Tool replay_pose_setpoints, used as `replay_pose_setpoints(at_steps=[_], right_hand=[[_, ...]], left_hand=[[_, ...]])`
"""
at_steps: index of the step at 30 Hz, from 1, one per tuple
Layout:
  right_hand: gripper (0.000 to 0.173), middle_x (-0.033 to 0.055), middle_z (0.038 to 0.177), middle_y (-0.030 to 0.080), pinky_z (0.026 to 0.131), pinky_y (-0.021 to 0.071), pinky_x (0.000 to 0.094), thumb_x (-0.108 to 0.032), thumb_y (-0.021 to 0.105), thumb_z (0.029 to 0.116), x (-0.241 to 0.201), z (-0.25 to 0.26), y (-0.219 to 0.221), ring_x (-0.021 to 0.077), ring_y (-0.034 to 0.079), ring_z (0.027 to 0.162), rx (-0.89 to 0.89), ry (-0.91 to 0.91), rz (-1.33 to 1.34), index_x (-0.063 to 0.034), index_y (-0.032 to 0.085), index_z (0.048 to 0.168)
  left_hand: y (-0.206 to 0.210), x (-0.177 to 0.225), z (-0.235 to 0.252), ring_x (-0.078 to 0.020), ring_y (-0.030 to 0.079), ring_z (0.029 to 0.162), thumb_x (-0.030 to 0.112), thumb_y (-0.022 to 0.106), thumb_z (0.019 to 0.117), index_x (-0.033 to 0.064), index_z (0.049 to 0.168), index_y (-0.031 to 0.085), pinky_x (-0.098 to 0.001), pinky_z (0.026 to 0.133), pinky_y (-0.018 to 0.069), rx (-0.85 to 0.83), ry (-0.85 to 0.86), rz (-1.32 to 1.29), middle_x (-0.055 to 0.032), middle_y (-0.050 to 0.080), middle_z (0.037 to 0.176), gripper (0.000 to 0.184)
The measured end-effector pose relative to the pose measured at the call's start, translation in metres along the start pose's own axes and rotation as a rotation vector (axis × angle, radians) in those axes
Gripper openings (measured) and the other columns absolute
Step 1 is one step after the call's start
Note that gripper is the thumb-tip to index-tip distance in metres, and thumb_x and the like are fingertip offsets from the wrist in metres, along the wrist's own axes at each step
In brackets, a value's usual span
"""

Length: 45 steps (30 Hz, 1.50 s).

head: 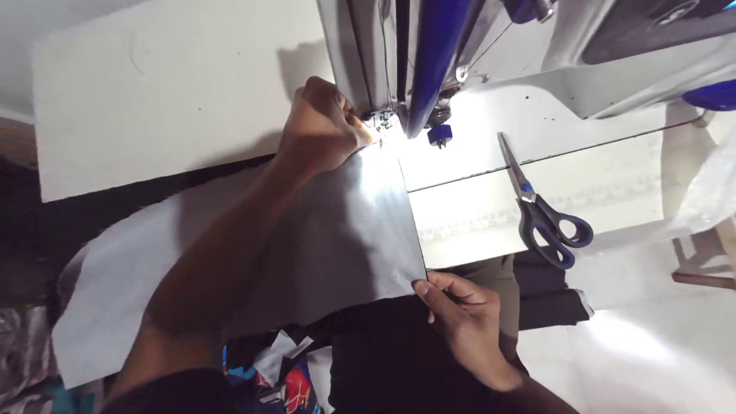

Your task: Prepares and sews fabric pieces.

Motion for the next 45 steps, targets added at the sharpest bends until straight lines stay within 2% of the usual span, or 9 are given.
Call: replay_pose_setpoints(at_steps=[6,10,12,14,22,32,37,41,45], right_hand=[[0.013,0.0023,0.088,0.076,0.068,0.0613,0.0211,-0.008,0.068,0.0961,-0.053,0.007,-0.013,0.0041,0.070,0.074,-0.027,-0.328,-0.554,-0.0004,0.076,0.102],[0.040,0.0245,0.120,0.070,0.080,0.0594,0.0409,-0.021,0.059,0.1046,-0.146,0.049,-0.081,0.0266,0.072,0.095,0.305,-0.577,-1.214,0.0058,0.061,0.134],[0.059,0.0241,0.158,0.043,0.118,0.0384,0.0518,-0.033,0.048,0.1085,-0.160,0.087,-0.114,0.0372,0.045,0.145,0.365,-0.439,-1.442,-0.0002,0.038,0.157],[0.060,0.0219,0.164,0.034,0.123,0.0260,0.0569,-0.035,0.044,0.1094,-0.161,0.113,-0.131,0.0397,0.027,0.154,0.366,-0.404,-1.540,-0.0010,0.036,0.158],[0.047,0.0249,0.148,0.055,0.106,0.0411,0.0707,-0.029,0.046,0.1093,-0.135,0.135,-0.146,0.0476,0.052,0.136,0.186,-0.186,-1.606,-0.0003,0.055,0.146],[0.047,0.0247,0.149,0.054,0.104,0.0407,0.0735,-0.029,0.047,0.1097,-0.137,0.139,-0.146,0.0482,0.052,0.136,0.162,-0.142,-1.640,-0.0011,0.054,0.147],[0.053,0.0245,0.157,0.045,0.119,0.0348,0.0577,-0.032,0.054,0.1060,-0.165,0.090,-0.113,0.0416,0.039,0.148,0.295,-0.464,-1.530,-0.0015,0.051,0.149],[0.021,0.0145,0.098,0.075,0.075,0.0613,0.0339,-0.017,0.067,0.0997,-0.137,0.024,-0.062,0.0185,0.073,0.086,0.127,-0.686,-1.162,0.0012,0.072,0.109],[0.013,0.0044,0.097,0.077,0.077,0.0633,0.0251,-0.016,0.071,0.0964,-0.046,-0.008,-0.033,0.0084,0.074,0.088,-0.085,-0.444,-0.717,-0.0042,0.074,0.100]], left_hand=[[0.004,-0.009,0.002,-0.0087,0.063,0.069,0.028,0.082,0.0801,0.0164,0.081,0.071,-0.0382,0.064,0.0508,-0.015,-0.038,-0.028,0.0031,0.067,0.074,0.016],[0.005,-0.007,0.000,-0.0090,0.063,0.070,0.027,0.080,0.0805,0.0182,0.082,0.072,-0.0395,0.064,0.0498,-0.019,0.000,-0.029,0.0039,0.067,0.074,0.012],[0.005,-0.006,0.001,-0.0122,0.063,0.071,0.028,0.080,0.0822,0.0168,0.083,0.073,-0.0426,0.064,0.0495,-0.024,-0.003,-0.019,0.0014,0.067,0.075,0.013],[0.005,-0.009,0.003,-0.0137,0.064,0.072,0.030,0.081,0.0814,0.0176,0.083,0.073,-0.0448,0.064,0.0504,-0.018,-0.009,-0.021,0.0012,0.068,0.075,0.015],[0.005,-0.009,0.002,-0.0080,0.061,0.066,0.026,0.082,0.0818,0.0176,0.081,0.072,-0.0380,0.062,0.0488,-0.014,-0.012,-0.072,0.0040,0.067,0.071,0.013],[0.018,-0.018,0.001,-0.0082,0.067,0.074,0.027,0.082,0.0798,0.0195,0.084,0.074,-0.0410,0.067,0.0549,-0.061,-0.023,-0.136,0.0039,0.072,0.078,0.011],[0.017,-0.017,0.004,-0.0113,0.069,0.076,0.028,0.083,0.0802,0.0179,0.085,0.074,-0.0443,0.070,0.0556,-0.074,0.006,-0.123,0.0014,0.072,0.079,0.014],[0.011,-0.012,0.006,-0.0083,0.064,0.070,0.024,0.083,0.0799,0.0179,0.079,0.073,-0.0380,0.065,0.0526,-0.046,0.056,-0.158,0.0024,0.069,0.074,0.012],[0.006,-0.005,0.004,-0.0017,0.059,0.068,0.019,0.081,0.0819,0.0133,0.083,0.071,-0.0254,0.066,0.0501,-0.040,0.091,-0.154,0.0041,0.064,0.074,0.012]])
Point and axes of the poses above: each hand's wrist, its own z-axis towards the middle knuckle, its own y-axis out of the palm, x = y × z, the point moved 9 cm from there along z, towards the middle knuckle
